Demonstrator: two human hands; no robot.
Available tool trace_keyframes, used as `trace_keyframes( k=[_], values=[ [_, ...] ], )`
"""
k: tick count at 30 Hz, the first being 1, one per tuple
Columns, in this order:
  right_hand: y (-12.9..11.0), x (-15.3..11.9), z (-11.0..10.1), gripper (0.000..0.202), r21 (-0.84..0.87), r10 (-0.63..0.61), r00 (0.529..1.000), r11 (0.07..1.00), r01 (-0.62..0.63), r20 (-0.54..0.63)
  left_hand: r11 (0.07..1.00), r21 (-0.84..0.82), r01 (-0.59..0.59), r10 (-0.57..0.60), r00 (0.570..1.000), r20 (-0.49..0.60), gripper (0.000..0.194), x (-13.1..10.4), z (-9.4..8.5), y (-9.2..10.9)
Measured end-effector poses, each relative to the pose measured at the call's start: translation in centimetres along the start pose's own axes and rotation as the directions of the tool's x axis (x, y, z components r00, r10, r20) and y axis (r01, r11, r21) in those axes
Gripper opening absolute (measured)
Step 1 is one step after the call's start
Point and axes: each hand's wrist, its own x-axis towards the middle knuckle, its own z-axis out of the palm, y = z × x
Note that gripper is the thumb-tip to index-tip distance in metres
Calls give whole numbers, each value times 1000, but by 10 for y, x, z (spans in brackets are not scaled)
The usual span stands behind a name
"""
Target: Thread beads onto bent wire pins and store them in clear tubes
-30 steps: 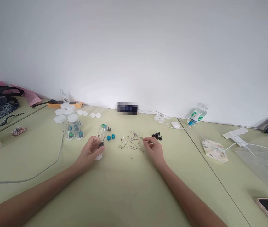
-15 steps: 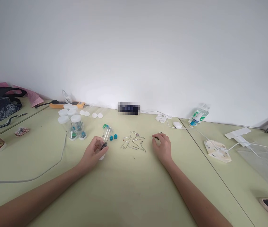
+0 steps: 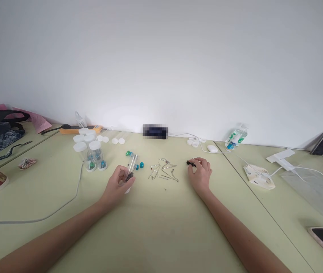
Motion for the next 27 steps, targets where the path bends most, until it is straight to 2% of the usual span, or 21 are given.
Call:
trace_keyframes(
  k=[3, 7, 10, 13, 15, 18, 20, 21, 22, 24, 27],
  values=[
    [5, 4, 2, 23, 13, 107, 994, 994, -107, -21, 1000, 11, -3, 3, 1000, 1, 20, -1, 0, -1],
    [16, 17, 6, 25, -4, 189, 982, 982, -189, -27, 999, 39, -22, 23, 1000, -14, 20, 0, 0, -2],
    [21, 34, 9, 26, -16, 219, 976, 976, -219, -10, 998, 59, -36, 37, 999, -27, 20, 0, 1, -2],
    [16, 48, 9, 27, -11, 210, 977, 978, -209, 37, 993, 101, -68, 74, 996, -59, 20, 0, 1, 0],
    [3, 48, 6, 26, 11, 160, 982, 987, -161, 97, 987, 131, -89, 100, 992, -82, 20, 0, 1, 1],
    [-26, 30, -5, 20, 102, -33, 964, 995, 6, 266, 983, 154, -104, 120, 988, -99, 19, 1, 1, 0],
    [-47, 11, -12, 15, 179, -198, 901, 974, 138, 385, 983, 153, -98, 114, 988, -105, 19, 2, 0, -1],
    [-56, 2, -15, 13, 224, -319, 831, 945, 240, 456, 985, 148, -90, 107, 988, -109, 19, 2, 0, -1],
    [-63, -6, -17, 12, 240, -384, 784, 922, 303, 487, 986, 142, -82, 99, 989, -114, 21, 3, 0, -1],
    [-72, -16, -17, 8, 202, -407, 770, 913, 354, 491, 988, 137, -72, 88, 989, -118, 22, 4, 0, -2],
    [-77, -20, -11, 6, 148, -386, 772, 920, 364, 504, 986, 152, -71, 88, 990, -112, 22, 4, 0, -3]
  ],
)
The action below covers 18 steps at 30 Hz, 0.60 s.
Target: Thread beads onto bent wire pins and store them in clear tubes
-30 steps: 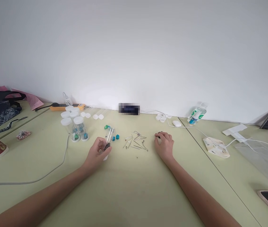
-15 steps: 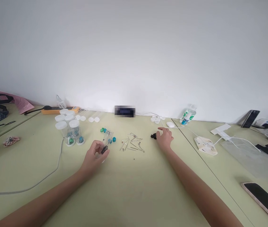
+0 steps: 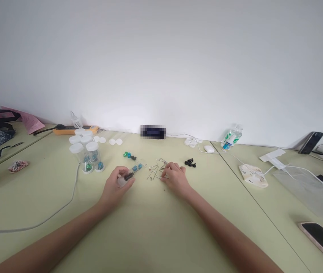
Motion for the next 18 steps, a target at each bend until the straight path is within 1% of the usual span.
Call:
trace_keyframes(
  k=[4, 8, 11, 14, 16, 18],
  values=[
    [-3, 5, 7, 8, 12, 14, 1000, 1000, -14, 9, 1000, 27, -2, 1, 1000, 19, 22, 0, 0, -1],
    [-9, 5, 10, 13, 71, 26, 999, 997, -27, 21, 999, 41, -8, 6, 1000, 30, 22, 0, 0, -3],
    [-5, 5, 8, 14, 127, 44, 998, 991, -49, 42, 1000, 29, -7, 6, 1000, 26, 23, 0, 0, -3],
    [1, 8, -3, 18, 205, 70, 996, 975, -82, 64, 1000, 9, -2, 2, 1000, 26, 23, -1, 0, -2],
    [2, 10, -17, 22, 254, 77, 995, 963, -92, 70, 1000, 6, 3, -3, 1000, 31, 23, -1, 1, -2],
    [-2, 13, -32, 23, 310, 74, 996, 947, -87, 55, 1000, 6, 1, -1, 999, 33, 23, -1, 1, -2]
  ],
)
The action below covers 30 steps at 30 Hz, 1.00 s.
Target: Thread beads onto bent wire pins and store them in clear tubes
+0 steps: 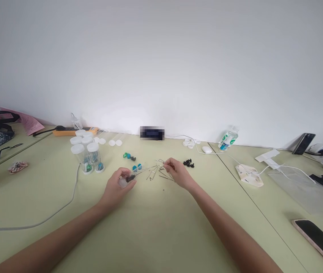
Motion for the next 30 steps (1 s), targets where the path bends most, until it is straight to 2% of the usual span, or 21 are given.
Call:
trace_keyframes(
  k=[3, 5, 7, 9, 11, 13, 15, 18, 22, 26, 30],
  values=[
    [-20, 3, -13, 21, 138, -37, 999, 990, 40, -27, 1000, 13, -24, 24, 1000, 3, 23, 0, 1, -1],
    [-35, 4, -14, 20, 139, -57, 998, 988, 59, -20, 998, 37, -45, 44, 999, 17, 24, 1, 1, -1],
    [-48, 5, -11, 20, 135, -100, 994, 986, 94, 35, 996, 56, -63, 61, 997, 40, 24, 1, 1, -1],
    [-55, 8, -7, 22, 173, -159, 984, 974, 144, 78, 995, 59, -76, 71, 995, 77, 25, 1, 1, 0],
    [-53, 16, -6, 25, 234, -201, 978, 955, 183, 54, 995, 45, -84, 79, 991, 108, 25, 0, 0, 1],
    [-37, 29, -10, 29, 217, -151, 988, 964, 154, -35, 996, 7, -89, 87, 988, 126, 24, -1, 0, 2],
    [-8, 48, -19, 29, -9, 48, 985, 999, -51, -164, 997, -47, -69, 74, 989, 128, 23, -2, -1, 4],
    [45, 77, -38, 21, -134, 206, 949, 961, -242, -241, 993, -112, -25, 40, 990, 135, 25, -3, -3, 4],
    [99, 99, -54, 29, -227, 381, 882, 866, -446, -278, 992, -121, -38, 54, 989, 139, 22, -2, -3, 3],
    [122, 107, -56, 28, -261, 467, 834, 801, -540, -292, 993, -114, -33, 49, 988, 144, 22, -1, -3, 2],
    [122, 112, -56, 28, -252, 484, 823, 792, -557, -298, 991, -129, -34, 52, 989, 142, 22, -1, -2, 2]
  ],
)
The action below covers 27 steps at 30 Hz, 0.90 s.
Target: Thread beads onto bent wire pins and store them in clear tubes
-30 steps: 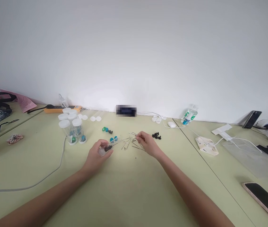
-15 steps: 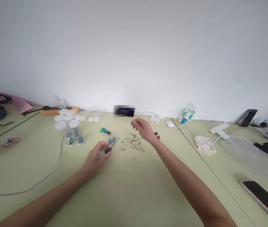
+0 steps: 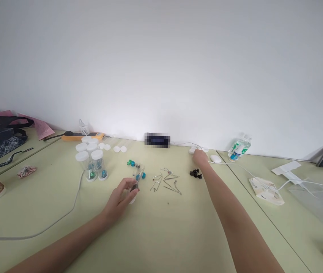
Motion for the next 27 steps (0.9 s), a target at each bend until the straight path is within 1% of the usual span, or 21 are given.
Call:
trace_keyframes(
  k=[2, 4, 6, 8, 9, 10, 11, 12, 13, 15, 16, 18, 20, 24, 27],
  values=[
    [-6, -4, -3, 29, 25, -20, 1000, 999, 20, 4, 1000, 3, -14, 14, 1000, -3, 21, 0, 0, 0],
    [-15, -15, -7, 26, 71, -80, 997, 994, 79, 14, 1000, 21, -24, 24, 1000, -2, 20, 1, 0, 0],
    [-26, -36, -12, 15, 144, -184, 982, 973, 178, 33, 998, 48, -30, 30, 1000, -6, 20, 1, 0, 0],
    [-38, -68, -18, 19, 238, -303, 949, 932, 274, 92, 997, 66, -35, 36, 999, -13, 20, 1, 0, 0],
    [-43, -86, -21, 21, 285, -360, 924, 906, 313, 132, 997, 69, -36, 37, 999, -11, 20, 1, 1, 1],
    [-49, -104, -24, 21, 354, -433, 885, 866, 354, 173, 997, 70, -36, 36, 999, -4, 21, 1, 1, 2],
    [-54, -122, -27, 22, 507, -542, 815, 771, 385, 205, 997, 70, -35, 35, 999, 7, 22, 0, 1, 3],
    [-59, -139, -29, 28, 629, -620, 754, 678, 380, 214, 997, 73, -37, 35, 999, 22, 22, 0, 1, 4],
    [-63, -153, -30, 33, 706, -662, 716, 616, 350, 223, 996, 83, -43, 40, 998, 39, 23, -1, 1, 4],
    [-70, -174, -32, 42, 784, -689, 682, 555, 277, 247, 991, 111, -73, 65, 995, 74, 25, -3, 2, 4],
    [-73, -181, -31, 41, 805, -698, 671, 535, 255, 251, 987, 127, -98, 87, 992, 89, 26, -4, 2, 4],
    [-76, -189, -29, 37, 819, -702, 674, 513, 256, 229, 974, 154, -164, 147, 982, 118, 28, -5, 3, 1],
    [-77, -195, -25, 32, 798, -698, 690, 521, 303, 193, 956, 178, -233, 210, 968, 138, 29, -7, 4, -2],
    [-80, -208, -14, 27, 689, -669, 730, 595, 414, 139, 921, 226, -318, 288, 945, 155, 29, -9, 5, -5],
    [-83, -217, -6, 21, 613, -629, 772, 648, 452, 97, 893, 254, -372, 334, 925, 181, 27, -10, 6, -4]
  ],
)
